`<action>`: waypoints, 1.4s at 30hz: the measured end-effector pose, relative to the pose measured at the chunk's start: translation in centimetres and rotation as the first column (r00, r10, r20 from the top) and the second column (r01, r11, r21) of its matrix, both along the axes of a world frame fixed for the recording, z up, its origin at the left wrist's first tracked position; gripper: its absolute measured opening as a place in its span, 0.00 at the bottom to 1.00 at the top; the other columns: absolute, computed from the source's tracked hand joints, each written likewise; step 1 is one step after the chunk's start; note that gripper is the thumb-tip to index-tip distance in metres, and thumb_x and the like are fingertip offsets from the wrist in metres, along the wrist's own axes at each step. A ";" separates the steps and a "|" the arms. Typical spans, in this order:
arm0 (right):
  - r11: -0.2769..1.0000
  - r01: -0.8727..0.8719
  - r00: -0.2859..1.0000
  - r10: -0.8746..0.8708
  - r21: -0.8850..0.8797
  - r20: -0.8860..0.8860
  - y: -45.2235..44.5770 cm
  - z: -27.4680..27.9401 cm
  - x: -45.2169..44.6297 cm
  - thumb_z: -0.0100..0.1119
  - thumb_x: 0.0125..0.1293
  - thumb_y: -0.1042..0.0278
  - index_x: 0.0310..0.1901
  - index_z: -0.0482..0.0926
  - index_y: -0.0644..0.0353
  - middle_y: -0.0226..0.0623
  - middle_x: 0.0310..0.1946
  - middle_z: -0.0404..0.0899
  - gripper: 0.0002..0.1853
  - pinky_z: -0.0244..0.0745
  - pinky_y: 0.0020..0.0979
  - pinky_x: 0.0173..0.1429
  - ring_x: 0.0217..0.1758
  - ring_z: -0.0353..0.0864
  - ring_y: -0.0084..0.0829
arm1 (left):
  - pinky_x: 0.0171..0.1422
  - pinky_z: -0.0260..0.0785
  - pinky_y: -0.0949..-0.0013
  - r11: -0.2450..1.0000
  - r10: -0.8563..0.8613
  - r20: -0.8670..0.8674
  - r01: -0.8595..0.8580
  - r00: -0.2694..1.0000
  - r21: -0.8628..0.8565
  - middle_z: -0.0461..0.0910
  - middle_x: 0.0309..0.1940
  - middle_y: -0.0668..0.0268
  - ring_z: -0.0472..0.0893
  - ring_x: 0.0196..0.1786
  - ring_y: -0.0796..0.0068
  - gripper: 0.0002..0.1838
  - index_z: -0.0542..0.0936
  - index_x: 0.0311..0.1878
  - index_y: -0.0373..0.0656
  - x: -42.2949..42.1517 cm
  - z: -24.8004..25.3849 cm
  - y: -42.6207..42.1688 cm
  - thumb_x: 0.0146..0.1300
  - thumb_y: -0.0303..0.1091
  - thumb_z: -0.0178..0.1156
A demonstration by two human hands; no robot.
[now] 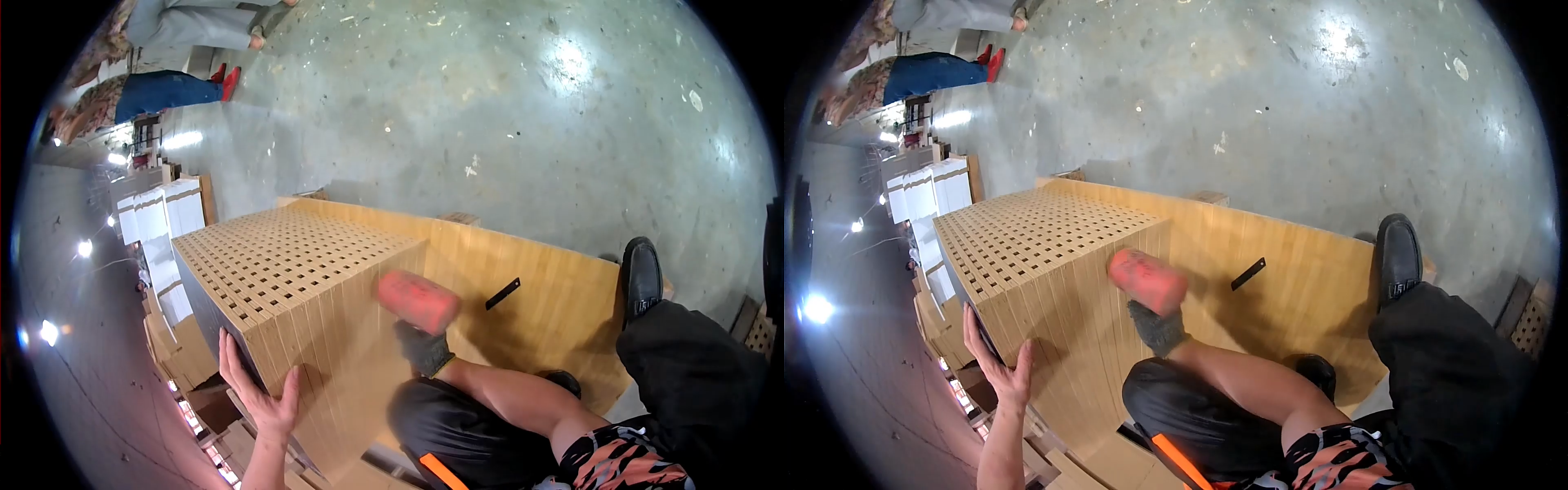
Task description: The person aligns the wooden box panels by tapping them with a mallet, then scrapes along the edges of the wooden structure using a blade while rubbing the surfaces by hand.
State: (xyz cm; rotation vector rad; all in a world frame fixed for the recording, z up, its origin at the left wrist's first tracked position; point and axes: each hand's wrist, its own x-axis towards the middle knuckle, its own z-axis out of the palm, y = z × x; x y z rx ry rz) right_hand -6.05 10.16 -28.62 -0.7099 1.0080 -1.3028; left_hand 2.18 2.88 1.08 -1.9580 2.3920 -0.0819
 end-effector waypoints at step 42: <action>0.655 -0.240 0.937 -0.036 0.716 0.347 -4.1 0.7 -4.8 0.53 0.68 0.65 0.25 0.71 0.52 0.29 0.14 0.70 0.12 0.68 0.33 0.19 0.14 0.73 0.28 | 0.81 0.45 0.52 1.000 0.010 -0.004 -0.010 1.000 -0.006 0.55 0.76 0.49 0.55 0.78 0.52 0.50 0.55 0.78 0.37 -0.2 0.0 -0.2 0.57 0.45 0.70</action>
